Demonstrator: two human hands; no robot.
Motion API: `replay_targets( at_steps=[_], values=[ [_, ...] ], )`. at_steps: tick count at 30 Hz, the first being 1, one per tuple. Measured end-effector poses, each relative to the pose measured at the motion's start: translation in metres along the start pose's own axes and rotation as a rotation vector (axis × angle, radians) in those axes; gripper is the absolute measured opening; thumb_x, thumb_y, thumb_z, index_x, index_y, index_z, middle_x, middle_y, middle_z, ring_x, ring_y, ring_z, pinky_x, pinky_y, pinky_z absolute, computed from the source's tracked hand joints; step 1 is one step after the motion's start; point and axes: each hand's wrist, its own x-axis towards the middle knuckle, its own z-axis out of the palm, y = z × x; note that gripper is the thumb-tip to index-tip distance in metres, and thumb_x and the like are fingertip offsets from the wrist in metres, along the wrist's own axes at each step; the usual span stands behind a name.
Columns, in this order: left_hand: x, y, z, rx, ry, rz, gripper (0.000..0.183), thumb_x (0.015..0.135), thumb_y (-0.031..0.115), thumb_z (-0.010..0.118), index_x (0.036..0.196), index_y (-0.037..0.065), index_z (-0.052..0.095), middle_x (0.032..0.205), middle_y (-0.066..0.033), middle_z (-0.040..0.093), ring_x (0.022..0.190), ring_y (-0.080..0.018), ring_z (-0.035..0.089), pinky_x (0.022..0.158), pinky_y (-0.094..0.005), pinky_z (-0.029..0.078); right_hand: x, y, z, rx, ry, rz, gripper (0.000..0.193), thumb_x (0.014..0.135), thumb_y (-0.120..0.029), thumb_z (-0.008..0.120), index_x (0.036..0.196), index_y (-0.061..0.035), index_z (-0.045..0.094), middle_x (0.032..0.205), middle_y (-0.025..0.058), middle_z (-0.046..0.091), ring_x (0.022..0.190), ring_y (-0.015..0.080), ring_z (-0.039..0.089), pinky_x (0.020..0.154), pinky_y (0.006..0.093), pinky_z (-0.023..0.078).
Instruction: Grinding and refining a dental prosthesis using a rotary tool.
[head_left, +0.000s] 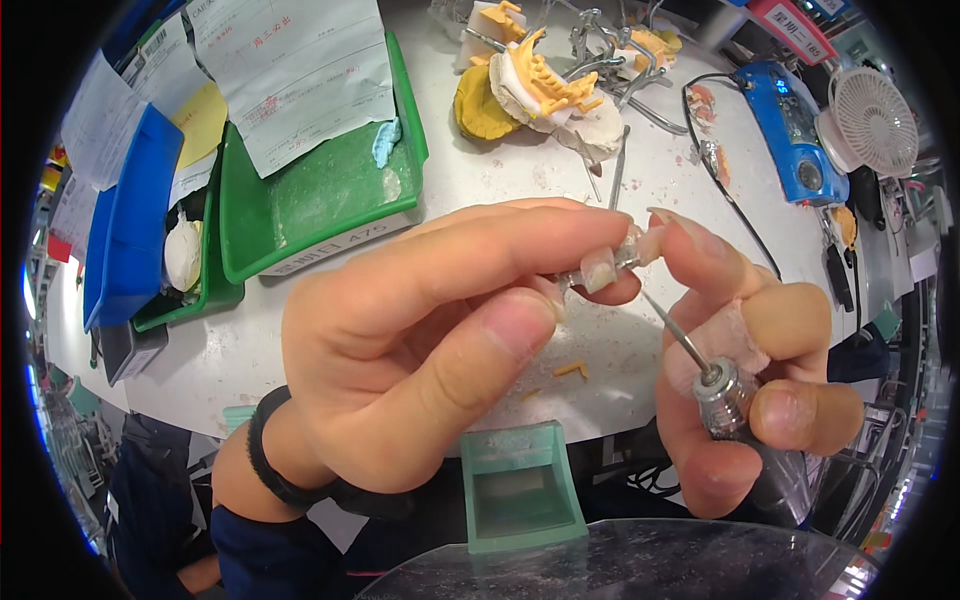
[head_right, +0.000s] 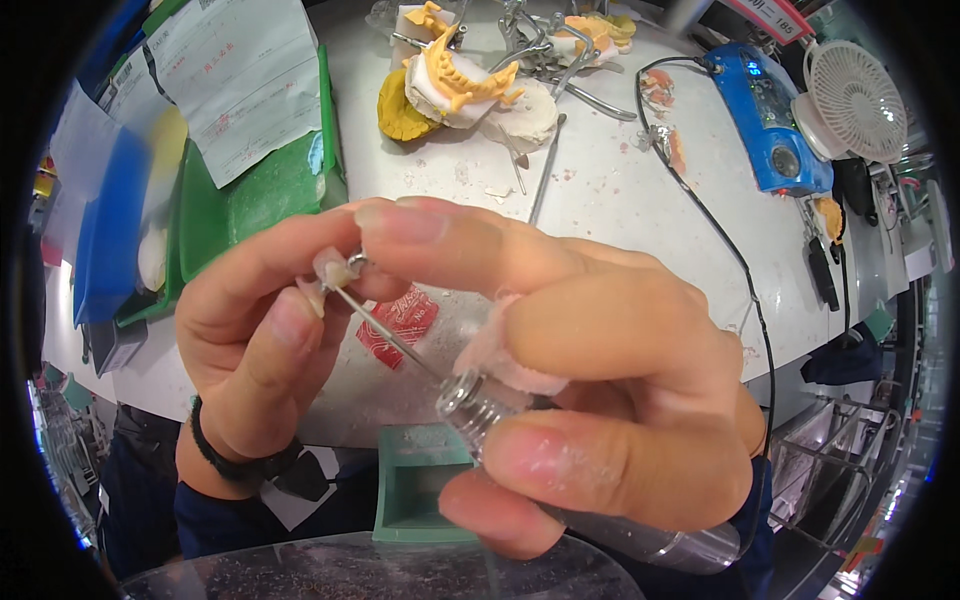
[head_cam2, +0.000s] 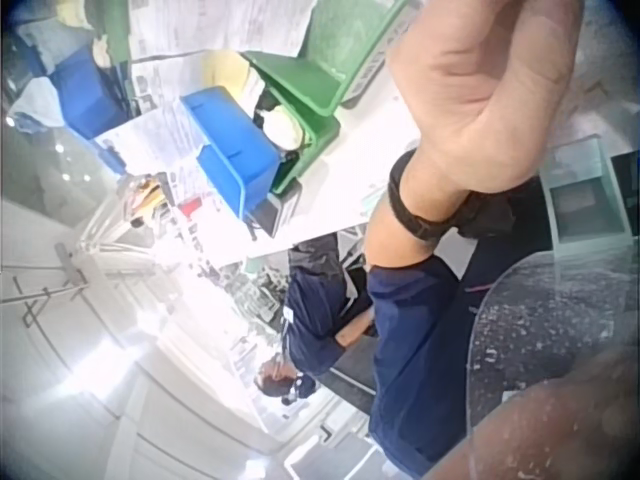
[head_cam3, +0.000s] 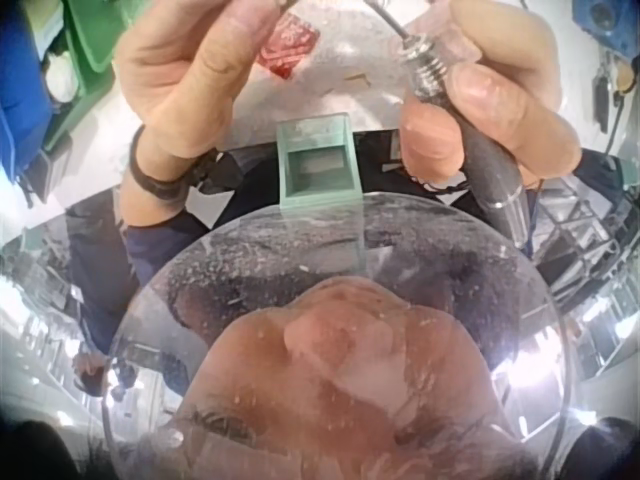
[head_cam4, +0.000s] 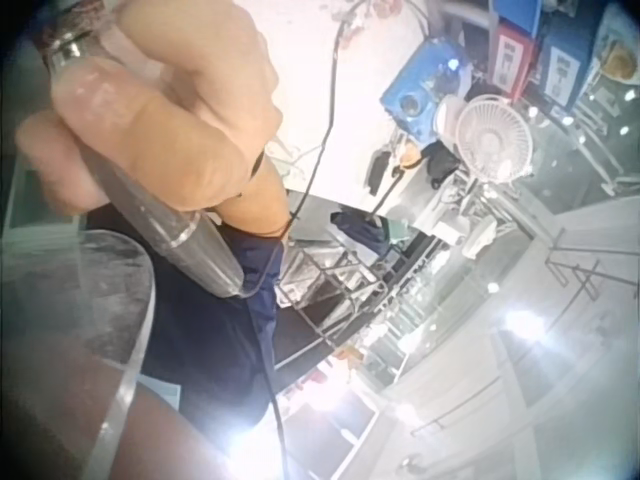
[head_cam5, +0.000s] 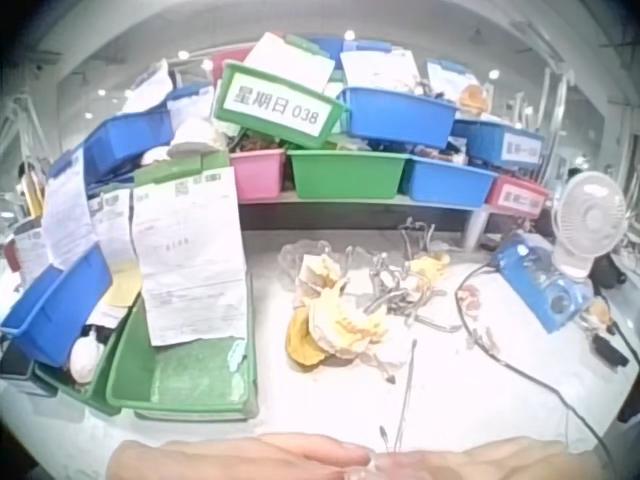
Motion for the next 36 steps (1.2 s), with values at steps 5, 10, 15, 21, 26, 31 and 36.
replay_targets(
  at_steps=[5, 10, 15, 21, 26, 31, 36],
  values=[
    [0.007, 0.004, -0.017, 0.188, -0.14, 0.084, 0.031, 0.089, 0.017, 0.05, 0.111, -0.006, 0.053, 0.103, -0.019, 0.056, 0.092, -0.0241, 0.054, 0.08, -0.0349, 0.046, -0.002, -0.002, -0.008, -0.05, 0.01, 0.024, 0.036, 0.085, -0.032, 0.057, 0.112, -0.0138, 0.042, 0.087, 0.0122, 0.045, 0.107, 0.048, 0.049, 0.089, 0.0565, 0.043],
    [0.01, 0.005, -0.007, 0.181, -0.108, 0.098, 0.03, 0.09, 0.02, 0.05, 0.105, -0.005, 0.056, 0.093, -0.0161, 0.057, 0.09, -0.0264, 0.054, 0.076, -0.0355, 0.046, -0.007, 0.014, -0.02, 0.175, -0.065, -0.082, 0.033, 0.085, -0.029, 0.058, 0.112, -0.0144, 0.045, 0.086, 0.0113, 0.047, 0.108, 0.0468, 0.049, 0.087, 0.0516, 0.046],
    [0.008, 0.001, -0.011, 0.213, -0.074, 0.134, 0.029, 0.09, 0.02, 0.05, 0.103, -0.006, 0.056, 0.09, -0.014, 0.056, 0.086, -0.0239, 0.053, 0.077, -0.0365, 0.043, 0.006, -0.018, -0.009, 0.042, -0.012, 0.244, 0.032, 0.085, -0.026, 0.058, 0.111, -0.0136, 0.045, 0.086, 0.0114, 0.047, 0.11, 0.0468, 0.048, 0.089, 0.0518, 0.046],
    [0.009, 0.0, -0.011, 0.199, -0.079, 0.166, 0.028, 0.09, 0.017, 0.048, 0.103, -0.007, 0.055, 0.089, -0.0143, 0.056, 0.085, -0.0227, 0.053, 0.08, -0.037, 0.042, 0.008, -0.012, -0.008, 0.059, -0.037, 0.199, 0.033, 0.086, -0.027, 0.056, 0.113, -0.0125, 0.044, 0.088, 0.0124, 0.046, 0.111, 0.0479, 0.046, 0.09, 0.053, 0.044],
    [0.009, 0.001, -0.009, 0.216, -0.052, 0.131, 0.028, 0.09, 0.016, 0.048, 0.104, -0.008, 0.054, 0.092, -0.0169, 0.057, 0.084, -0.0229, 0.054, 0.081, -0.0374, 0.041, 0.008, -0.011, -0.007, 0.055, -0.016, 0.188, 0.033, 0.086, -0.027, 0.056, 0.113, -0.0114, 0.042, 0.089, 0.0131, 0.046, 0.111, 0.0482, 0.046, 0.091, 0.0543, 0.043],
    [0.009, 0.001, -0.009, 0.222, -0.059, 0.144, 0.028, 0.09, 0.016, 0.048, 0.105, -0.008, 0.054, 0.094, -0.0186, 0.058, 0.085, -0.0233, 0.054, 0.082, -0.0373, 0.041, 0.009, -0.011, -0.011, 0.057, -0.069, 0.189, 0.031, 0.087, -0.025, 0.056, 0.11, -0.0104, 0.042, 0.089, 0.0132, 0.046, 0.11, 0.0483, 0.047, 0.092, 0.0551, 0.042],
    [0.008, 0.0, -0.01, 0.224, -0.076, 0.16, 0.027, 0.09, 0.015, 0.048, 0.105, -0.007, 0.054, 0.094, -0.0178, 0.058, 0.087, -0.0237, 0.053, 0.083, -0.0386, 0.04, 0.009, -0.011, -0.009, 0.053, -0.061, 0.174, 0.031, 0.087, -0.025, 0.056, 0.11, -0.0103, 0.042, 0.09, 0.0137, 0.046, 0.109, 0.0482, 0.047, 0.091, 0.0545, 0.043]
  ],
)
